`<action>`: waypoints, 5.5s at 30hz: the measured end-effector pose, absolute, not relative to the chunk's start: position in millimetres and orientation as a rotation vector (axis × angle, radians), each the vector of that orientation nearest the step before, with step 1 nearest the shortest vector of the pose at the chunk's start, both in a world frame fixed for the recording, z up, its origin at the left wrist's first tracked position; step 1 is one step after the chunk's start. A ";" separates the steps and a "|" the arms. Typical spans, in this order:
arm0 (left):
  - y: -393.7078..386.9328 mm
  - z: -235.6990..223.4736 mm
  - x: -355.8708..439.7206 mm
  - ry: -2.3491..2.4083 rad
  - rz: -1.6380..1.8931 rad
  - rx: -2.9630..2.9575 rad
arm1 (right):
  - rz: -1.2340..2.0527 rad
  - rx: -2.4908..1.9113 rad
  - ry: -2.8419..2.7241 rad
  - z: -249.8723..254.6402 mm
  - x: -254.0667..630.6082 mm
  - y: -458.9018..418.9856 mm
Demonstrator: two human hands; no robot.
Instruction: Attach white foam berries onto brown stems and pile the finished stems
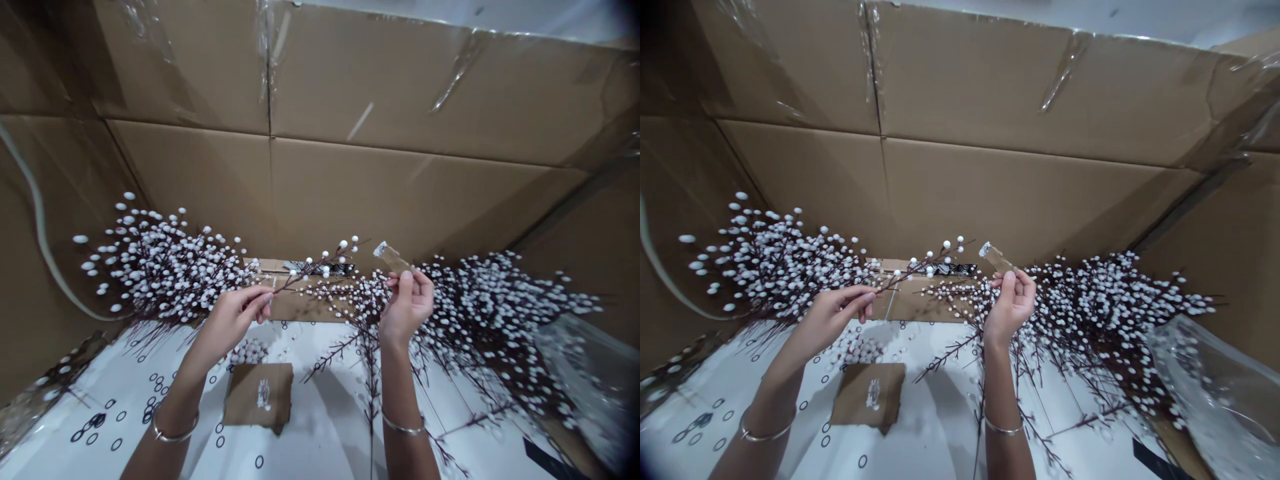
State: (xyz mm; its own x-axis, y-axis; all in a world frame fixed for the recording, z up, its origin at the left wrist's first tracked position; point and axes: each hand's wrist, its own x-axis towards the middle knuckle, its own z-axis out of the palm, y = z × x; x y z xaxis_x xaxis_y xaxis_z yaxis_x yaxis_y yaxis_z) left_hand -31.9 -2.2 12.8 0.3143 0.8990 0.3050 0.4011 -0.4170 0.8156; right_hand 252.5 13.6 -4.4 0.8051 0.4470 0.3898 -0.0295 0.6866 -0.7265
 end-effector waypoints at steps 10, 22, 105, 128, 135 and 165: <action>-4.4 13.2 -30.0 1.168 0.954 2.013 | 0.296 -0.795 -0.574 -5.8 258.9 14.2; -4.9 12.9 -31.4 1.183 0.941 1.980 | 0.307 -0.788 -0.590 -6.5 259.5 14.7; 13.0 -4.1 7.1 0.809 0.714 1.748 | 1.302 -0.638 -1.144 -25.6 181.2 5.1; 46.6 -79.8 22.5 1.106 0.485 2.276 | 1.117 -0.747 -1.065 -7.5 205.0 -3.3; 9.9 -8.3 3.2 0.920 1.247 1.857 | 1.342 -0.515 -0.999 -17.0 173.3 -5.4; -13.0 0.4 18.8 0.815 1.442 1.167 | 1.176 -0.538 -1.181 -10.0 159.8 -26.1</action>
